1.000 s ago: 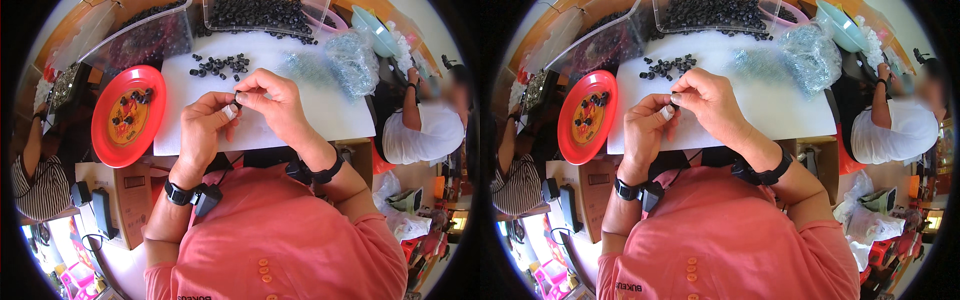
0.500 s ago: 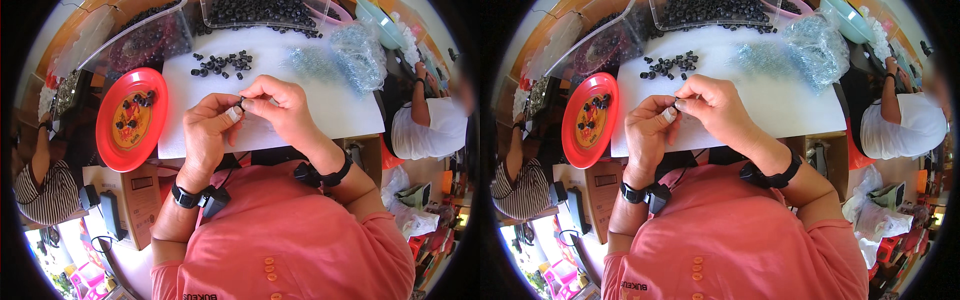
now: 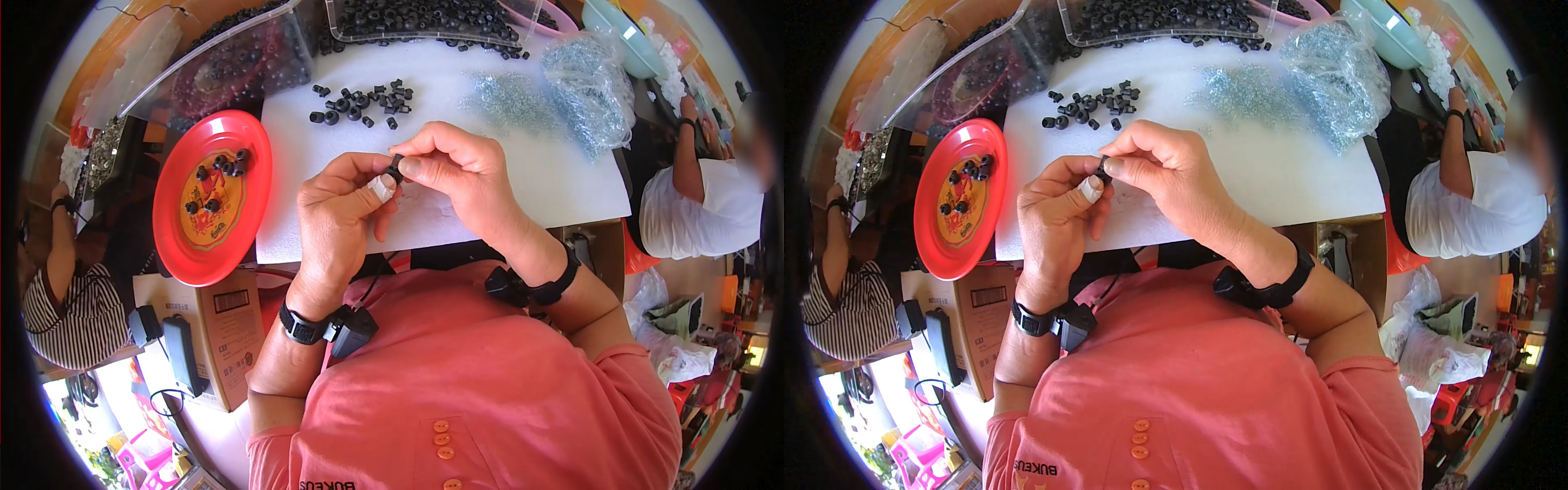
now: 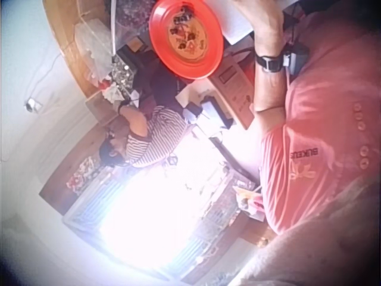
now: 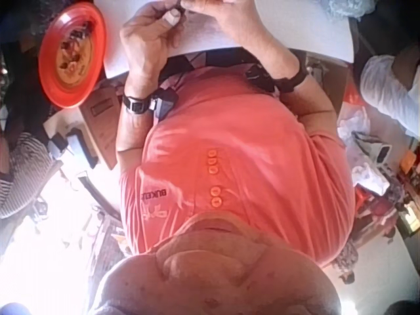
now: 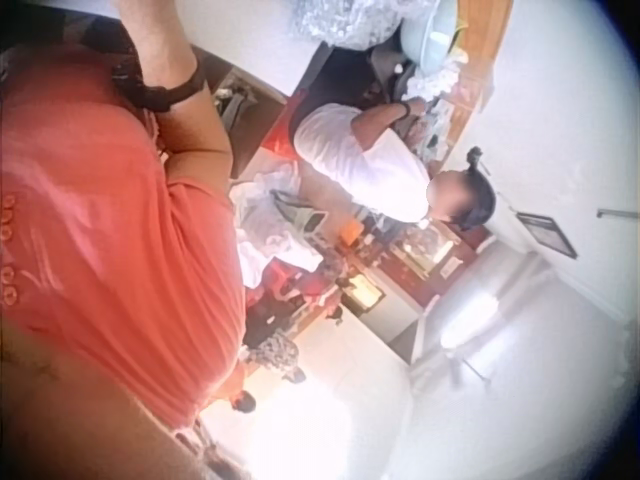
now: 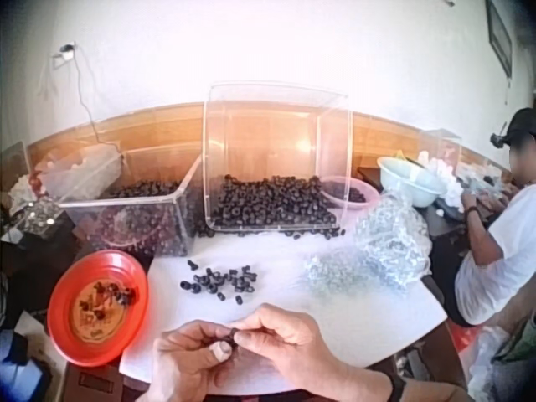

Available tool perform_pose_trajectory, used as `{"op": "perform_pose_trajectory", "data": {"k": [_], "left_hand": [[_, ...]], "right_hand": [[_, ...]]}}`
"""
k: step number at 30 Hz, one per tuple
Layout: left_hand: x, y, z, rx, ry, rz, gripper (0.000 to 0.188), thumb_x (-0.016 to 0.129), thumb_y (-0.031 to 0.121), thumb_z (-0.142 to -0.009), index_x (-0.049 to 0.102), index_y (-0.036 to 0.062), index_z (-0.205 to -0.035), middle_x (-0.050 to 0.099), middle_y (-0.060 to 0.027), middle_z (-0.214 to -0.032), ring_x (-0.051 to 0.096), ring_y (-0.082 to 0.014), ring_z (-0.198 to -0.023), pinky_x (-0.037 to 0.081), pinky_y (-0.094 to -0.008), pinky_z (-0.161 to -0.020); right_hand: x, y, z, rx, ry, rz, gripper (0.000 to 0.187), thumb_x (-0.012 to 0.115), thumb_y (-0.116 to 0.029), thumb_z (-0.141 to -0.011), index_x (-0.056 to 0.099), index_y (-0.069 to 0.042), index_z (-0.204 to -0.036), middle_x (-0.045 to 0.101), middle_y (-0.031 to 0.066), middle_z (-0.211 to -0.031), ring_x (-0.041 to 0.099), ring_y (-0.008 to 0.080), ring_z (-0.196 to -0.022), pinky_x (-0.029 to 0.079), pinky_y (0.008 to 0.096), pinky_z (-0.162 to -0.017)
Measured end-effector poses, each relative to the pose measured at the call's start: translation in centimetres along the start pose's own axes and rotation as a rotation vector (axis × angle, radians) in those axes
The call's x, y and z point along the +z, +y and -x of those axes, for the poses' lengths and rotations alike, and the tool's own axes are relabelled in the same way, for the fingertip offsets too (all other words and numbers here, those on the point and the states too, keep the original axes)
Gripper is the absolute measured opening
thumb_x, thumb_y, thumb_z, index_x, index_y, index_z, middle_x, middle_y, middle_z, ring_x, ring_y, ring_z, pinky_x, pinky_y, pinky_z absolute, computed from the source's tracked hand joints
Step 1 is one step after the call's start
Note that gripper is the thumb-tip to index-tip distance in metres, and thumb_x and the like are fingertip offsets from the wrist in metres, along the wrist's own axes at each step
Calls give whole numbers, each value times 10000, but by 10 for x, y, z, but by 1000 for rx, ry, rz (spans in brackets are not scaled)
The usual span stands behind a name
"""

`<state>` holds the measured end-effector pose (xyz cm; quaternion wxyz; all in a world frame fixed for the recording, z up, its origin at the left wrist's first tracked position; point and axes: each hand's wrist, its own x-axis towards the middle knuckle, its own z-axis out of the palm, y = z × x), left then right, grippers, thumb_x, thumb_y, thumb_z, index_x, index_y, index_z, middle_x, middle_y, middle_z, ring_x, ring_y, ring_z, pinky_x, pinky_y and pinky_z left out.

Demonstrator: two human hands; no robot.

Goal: Manually inserting white components into black plastic shoe eyelets.

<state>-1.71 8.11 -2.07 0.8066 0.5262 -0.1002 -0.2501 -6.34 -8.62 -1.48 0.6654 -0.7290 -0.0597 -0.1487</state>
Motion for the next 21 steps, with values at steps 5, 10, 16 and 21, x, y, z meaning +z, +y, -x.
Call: {"op": "perform_pose_trajectory", "data": {"k": [5,10,16,21], "left_hand": [[0,0,0,-1,9,-11,143,637,-13,-914,637,-66,-1046,667,-108,-834,582,-104,-611,411,-217,-426],[1,2,2,-36,17,-53,130,638,-19,-912,649,-51,-1037,665,-89,-824,562,-71,-609,366,-196,-409],[5,2,3,-4,37,-99,125,652,-11,-907,654,-50,-1025,668,-79,-813,543,-59,-591,347,-195,-408],[7,0,4,9,51,-142,116,662,-4,-901,660,-48,-1009,666,-67,-801,540,-55,-590,349,-191,-415]], "right_hand": [[0,-6,1,-209,-8,395,108,651,4,-835,630,-23,-938,653,79,-854,637,196,-751,500,329,-662],[0,-18,-3,-529,-45,828,162,664,-40,-722,540,-57,-826,544,89,-795,560,305,-691,450,414,-610],[2,-18,-9,-673,-74,972,139,643,-77,-733,523,-51,-800,546,98,-768,564,309,-689,453,419,-608],[-8,-9,-17,-466,-127,727,134,638,-73,-769,512,-49,-809,554,103,-765,585,332,-694,455,435,-582]]}}
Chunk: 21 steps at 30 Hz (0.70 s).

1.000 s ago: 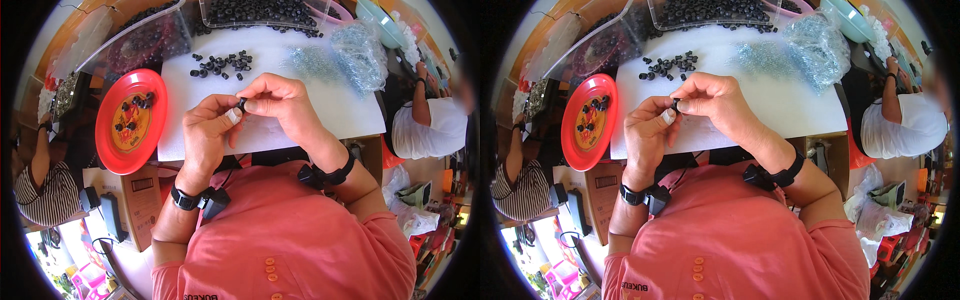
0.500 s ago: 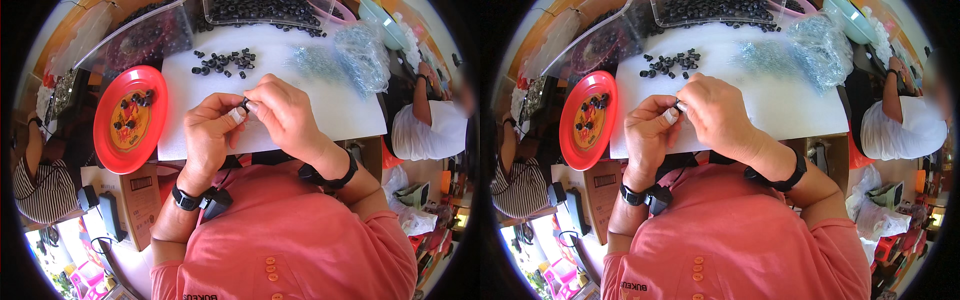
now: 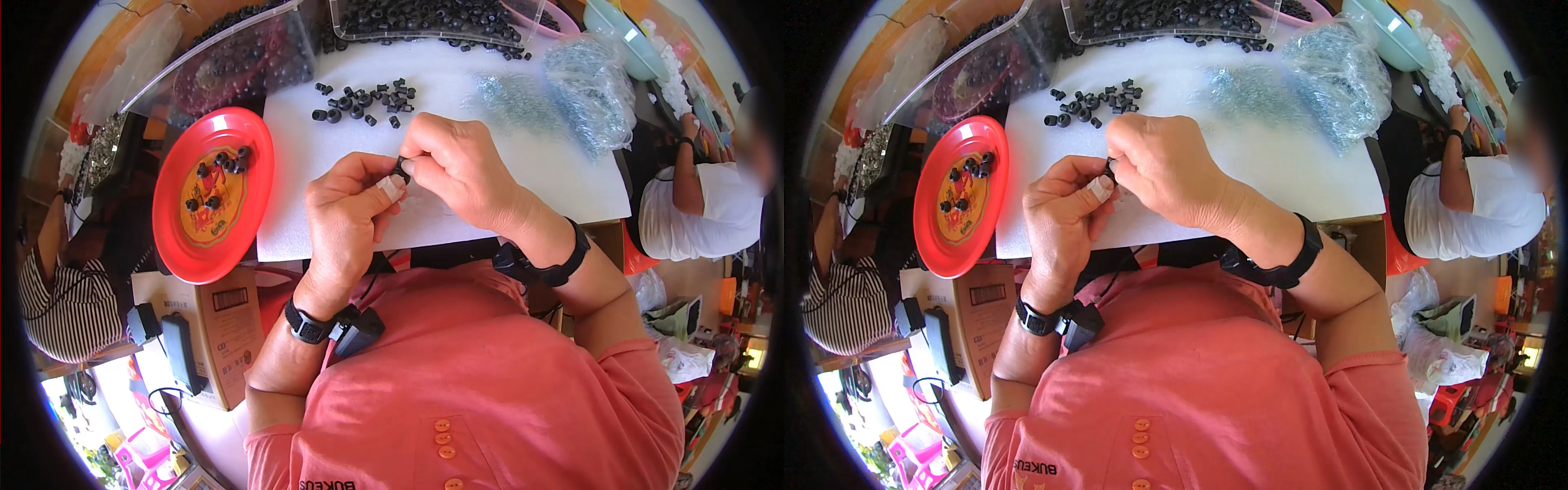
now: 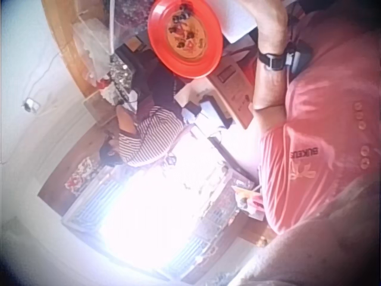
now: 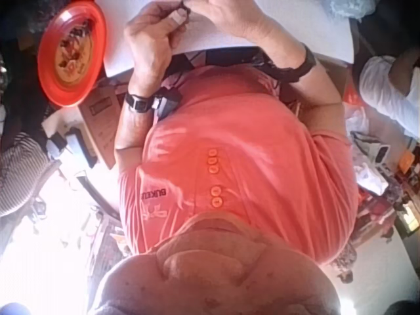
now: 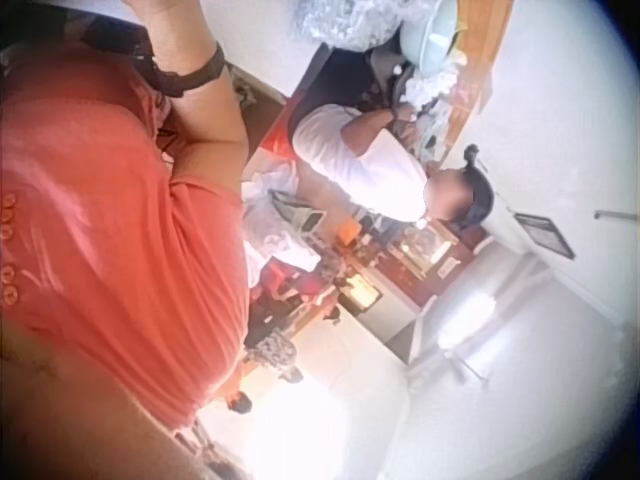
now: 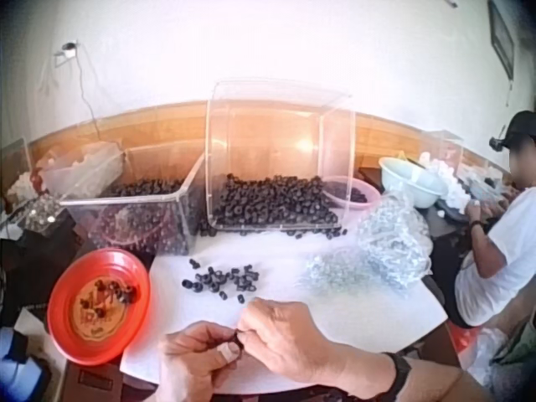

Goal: Manually inserting white components into black plastic shoe eyelets.

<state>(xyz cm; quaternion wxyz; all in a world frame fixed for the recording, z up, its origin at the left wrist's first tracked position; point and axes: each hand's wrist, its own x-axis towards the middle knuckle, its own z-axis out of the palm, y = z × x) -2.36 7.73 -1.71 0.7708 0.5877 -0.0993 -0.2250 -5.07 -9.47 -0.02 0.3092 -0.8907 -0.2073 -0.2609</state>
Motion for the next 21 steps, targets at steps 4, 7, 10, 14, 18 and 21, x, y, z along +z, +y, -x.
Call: {"op": "perform_pose_trajectory", "data": {"k": [4,7,10,14,18,21], "left_hand": [[-1,1,-1,-20,-11,-3,107,672,5,-898,667,-43,-994,663,-55,-788,534,-49,-588,351,-187,-423],[0,0,-1,-9,-17,-47,111,675,5,-896,669,-39,-998,663,-48,-786,522,-43,-579,353,-187,-428],[-1,0,-2,3,-55,-86,127,677,7,-895,669,-37,-1014,665,-44,-788,518,-40,-576,358,-188,-433],[-2,-2,-2,5,-41,-68,137,676,8,-896,670,-38,-1025,666,-44,-792,516,-45,-569,374,-191,-450],[-2,-1,-3,22,-48,-28,146,668,12,-902,669,-44,-1037,663,-49,-799,518,-59,-559,397,-203,-472],[-4,-3,-3,26,-58,-14,150,664,13,-905,669,-48,-1042,657,-53,-795,522,-67,-555,402,-211,-474]], "right_hand": [[-3,6,1,0,-36,-69,140,644,-83,-805,511,-46,-825,562,105,-769,599,344,-698,457,438,-577],[-11,7,0,-37,-88,-59,120,635,-84,-830,521,-46,-827,570,113,-761,598,350,-686,458,439,-582],[-17,4,-1,-27,-133,-59,117,630,-100,-864,530,-46,-835,577,117,-760,601,350,-683,462,438,-583],[-11,9,2,47,-95,-131,126,629,-117,-885,533,-50,-837,585,115,-770,605,346,-696,461,441,-581],[-9,7,4,74,-62,-47,130,635,-122,-875,533,-52,-837,586,115,-776,609,341,-703,468,438,-582],[-5,3,4,-5,-26,99,138,650,-100,-831,521,-53,-823,565,114,-771,598,333,-703,468,434,-583]]}}
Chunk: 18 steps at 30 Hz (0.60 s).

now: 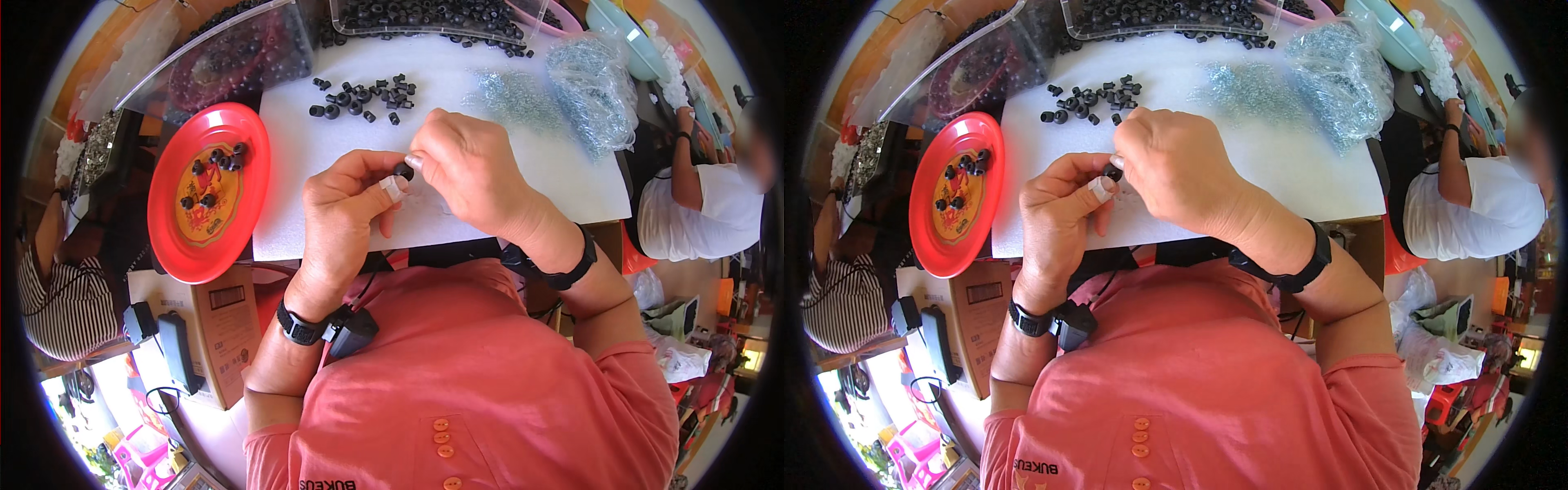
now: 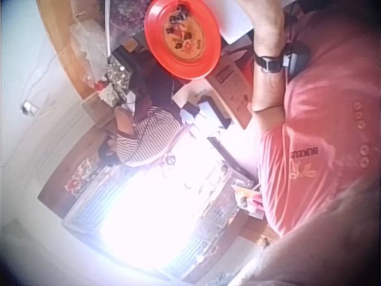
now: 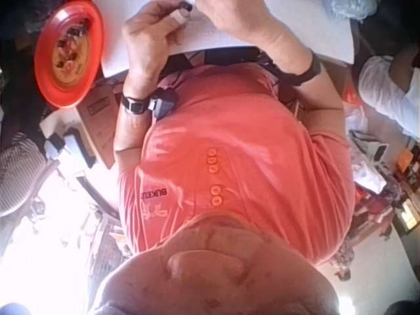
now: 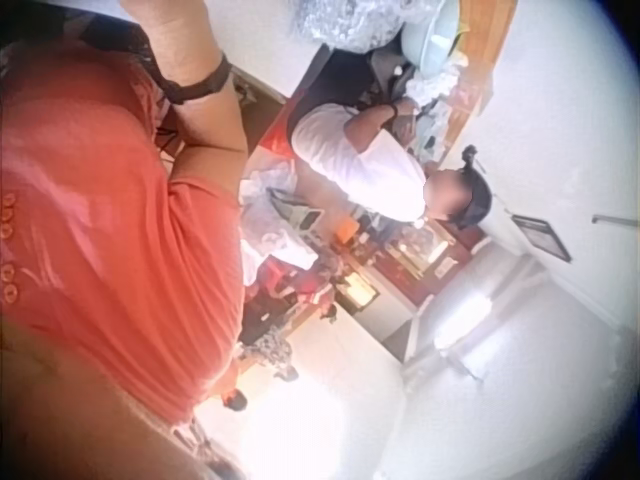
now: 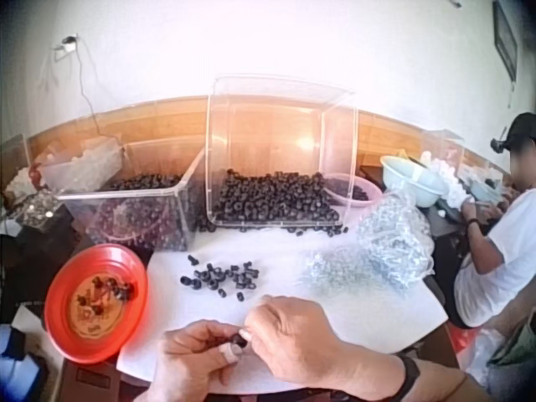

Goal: Manually inserting white components into black plastic shoe eyelets.

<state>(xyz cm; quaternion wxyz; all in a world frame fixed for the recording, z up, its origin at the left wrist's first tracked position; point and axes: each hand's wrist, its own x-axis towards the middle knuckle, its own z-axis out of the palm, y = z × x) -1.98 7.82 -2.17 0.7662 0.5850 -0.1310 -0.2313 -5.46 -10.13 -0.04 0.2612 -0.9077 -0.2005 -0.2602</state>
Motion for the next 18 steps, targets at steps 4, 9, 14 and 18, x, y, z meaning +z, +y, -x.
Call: {"op": "perform_pose_trajectory", "data": {"k": [4,9,14,18], "left_hand": [[-1,0,0,-11,13,21,145,654,11,-913,664,-57,-1040,651,-61,-796,523,-75,-548,400,-217,-461],[1,2,0,-22,38,63,141,641,10,-922,654,-68,-1039,654,-79,-819,527,-83,-551,403,-220,-446],[2,3,0,-34,43,92,142,637,6,-922,645,-76,-1037,656,-88,-822,543,-89,-578,411,-223,-436],[6,1,-1,-11,108,141,136,636,-4,-913,638,-83,-1024,653,-93,-814,544,-97,-567,395,-226,-412]], "right_hand": [[3,-8,1,-68,42,125,179,666,-57,-739,496,-56,-798,534,106,-765,580,317,-706,458,432,-581],[-2,-3,-1,-52,6,10,184,662,-56,-718,496,-48,-795,542,98,-762,582,310,-699,455,427,-577],[8,-6,-7,-77,47,72,190,664,-63,-697,502,-47,-795,541,95,-746,578,312,-689,453,424,-577],[14,-10,-12,-69,80,124,176,651,-58,-697,510,-54,-802,546,101,-746,572,313,-674,446,423,-576]]}}
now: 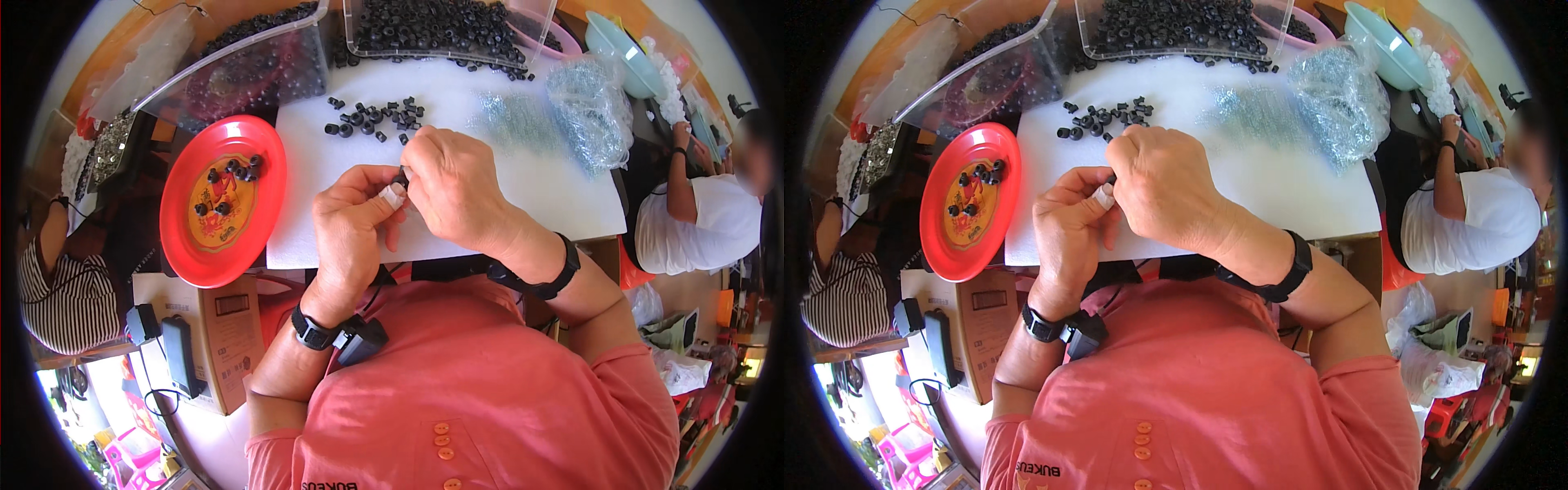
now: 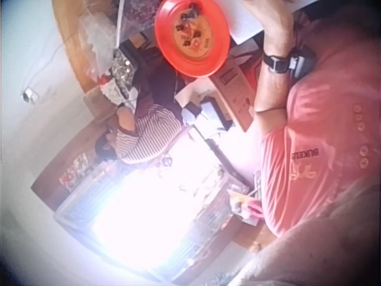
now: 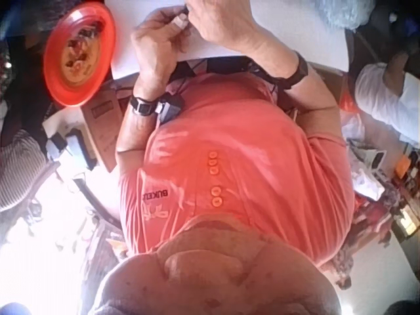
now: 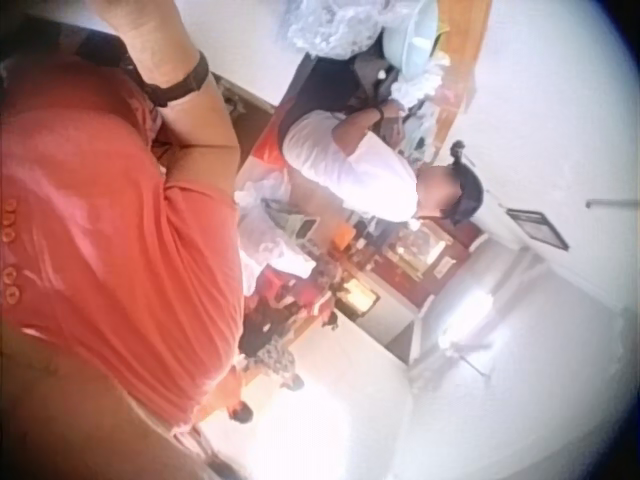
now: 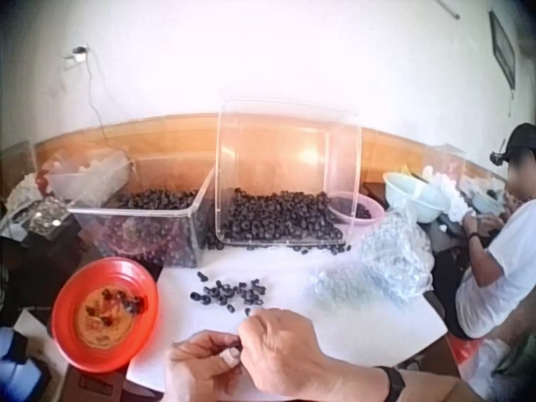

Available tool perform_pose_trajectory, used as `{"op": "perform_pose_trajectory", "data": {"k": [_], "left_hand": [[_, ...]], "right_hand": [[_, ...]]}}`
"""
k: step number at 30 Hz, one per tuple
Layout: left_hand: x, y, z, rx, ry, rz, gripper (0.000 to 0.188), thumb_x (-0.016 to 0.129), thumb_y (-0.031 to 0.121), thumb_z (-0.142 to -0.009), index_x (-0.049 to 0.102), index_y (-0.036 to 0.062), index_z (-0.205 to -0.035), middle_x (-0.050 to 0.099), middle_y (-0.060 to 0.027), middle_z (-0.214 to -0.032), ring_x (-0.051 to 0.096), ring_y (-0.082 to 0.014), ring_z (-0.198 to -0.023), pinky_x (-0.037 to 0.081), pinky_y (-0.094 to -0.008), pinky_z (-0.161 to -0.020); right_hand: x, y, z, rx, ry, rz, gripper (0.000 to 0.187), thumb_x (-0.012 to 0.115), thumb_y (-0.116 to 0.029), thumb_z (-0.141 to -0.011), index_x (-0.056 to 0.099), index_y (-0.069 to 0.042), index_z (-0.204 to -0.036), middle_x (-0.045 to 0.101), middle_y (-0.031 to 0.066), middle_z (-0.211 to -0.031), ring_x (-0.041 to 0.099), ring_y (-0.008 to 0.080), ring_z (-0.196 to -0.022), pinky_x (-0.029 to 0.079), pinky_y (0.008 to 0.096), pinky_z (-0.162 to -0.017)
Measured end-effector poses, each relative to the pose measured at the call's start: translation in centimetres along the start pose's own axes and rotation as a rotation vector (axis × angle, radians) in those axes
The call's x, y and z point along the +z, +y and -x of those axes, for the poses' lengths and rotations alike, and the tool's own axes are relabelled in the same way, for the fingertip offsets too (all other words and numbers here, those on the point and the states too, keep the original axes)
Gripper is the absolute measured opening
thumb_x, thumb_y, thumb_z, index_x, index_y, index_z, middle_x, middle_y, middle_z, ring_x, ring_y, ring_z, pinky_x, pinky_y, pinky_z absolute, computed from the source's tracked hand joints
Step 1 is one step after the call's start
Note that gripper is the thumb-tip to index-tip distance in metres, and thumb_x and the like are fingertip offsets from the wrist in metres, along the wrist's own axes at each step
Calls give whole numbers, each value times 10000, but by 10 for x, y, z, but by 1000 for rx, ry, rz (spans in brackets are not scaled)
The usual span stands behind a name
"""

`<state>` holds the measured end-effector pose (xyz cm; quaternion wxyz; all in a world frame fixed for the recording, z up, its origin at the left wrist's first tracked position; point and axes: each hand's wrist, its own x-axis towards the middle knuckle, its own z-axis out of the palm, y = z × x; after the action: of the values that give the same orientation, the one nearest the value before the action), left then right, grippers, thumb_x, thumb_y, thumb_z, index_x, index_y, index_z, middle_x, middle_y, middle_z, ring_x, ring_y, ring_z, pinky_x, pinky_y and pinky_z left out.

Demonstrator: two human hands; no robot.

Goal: Manually inserting white components into black plastic shoe eyelets.

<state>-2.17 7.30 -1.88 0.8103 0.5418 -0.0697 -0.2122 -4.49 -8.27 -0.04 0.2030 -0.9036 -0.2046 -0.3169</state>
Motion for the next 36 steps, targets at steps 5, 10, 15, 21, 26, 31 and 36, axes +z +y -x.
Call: {"op": "perform_pose_trajectory", "data": {"k": [5,10,15,21,26,31,36], "left_hand": [[-2,3,2,-13,-9,47,129,621,-9,-915,631,-86,-1019,636,-84,-794,548,-102,-558,400,-223,-413],[-4,3,0,-30,-27,34,132,616,-4,-922,630,-86,-1025,641,-88,-804,564,-114,-577,419,-228,-422],[-2,7,1,-51,-35,33,141,611,-1,-928,633,-89,-1036,657,-103,-828,583,-126,-600,438,-234,-428],[-3,7,6,-75,-46,34,133,610,-17,-922,639,-94,-1025,660,-112,-810,578,-127,-589,433,-238,-422],[-1,4,6,-42,-13,-66,136,603,-30,-916,644,-95,-1028,658,-106,-800,567,-117,-586,415,-230,-413],[0,1,8,7,-16,-38,133,608,-15,-917,653,-90,-1017,671,-100,-822,588,-130,-618,454,-242,-482],[4,-3,7,42,43,-42,132,605,-3,-921,665,-88,-1001,691,-108,-868,609,-146,-649,493,-268,-577]], "right_hand": [[2,0,10,74,53,-130,137,613,-11,-743,514,-51,-830,535,107,-757,558,325,-661,434,427,-575],[8,-3,11,94,142,-188,87,544,78,-777,538,4,-824,528,130,-735,539,310,-613,424,398,-550],[6,-3,11,83,172,-177,96,551,79,-772,544,1,-826,534,128,-735,543,315,-616,428,401,-551],[0,-3,12,50,84,-131,111,572,57,-752,545,-14,-834,553,126,-743,568,331,-644,442,414,-567],[-2,-10,12,-39,93,-36,146,612,19,-720,503,-27,-805,520,114,-745,545,329,-661,424,426,-582],[-10,-12,15,-52,21,-39,207,660,-57,-702,482,-51,-808,526,103,-742,557,318,-668,432,431,-580],[5,-19,20,44,78,3,242,685,-109,-694,486,-60,-823,541,97,-719,568,298,-634,443,428,-562]]}}
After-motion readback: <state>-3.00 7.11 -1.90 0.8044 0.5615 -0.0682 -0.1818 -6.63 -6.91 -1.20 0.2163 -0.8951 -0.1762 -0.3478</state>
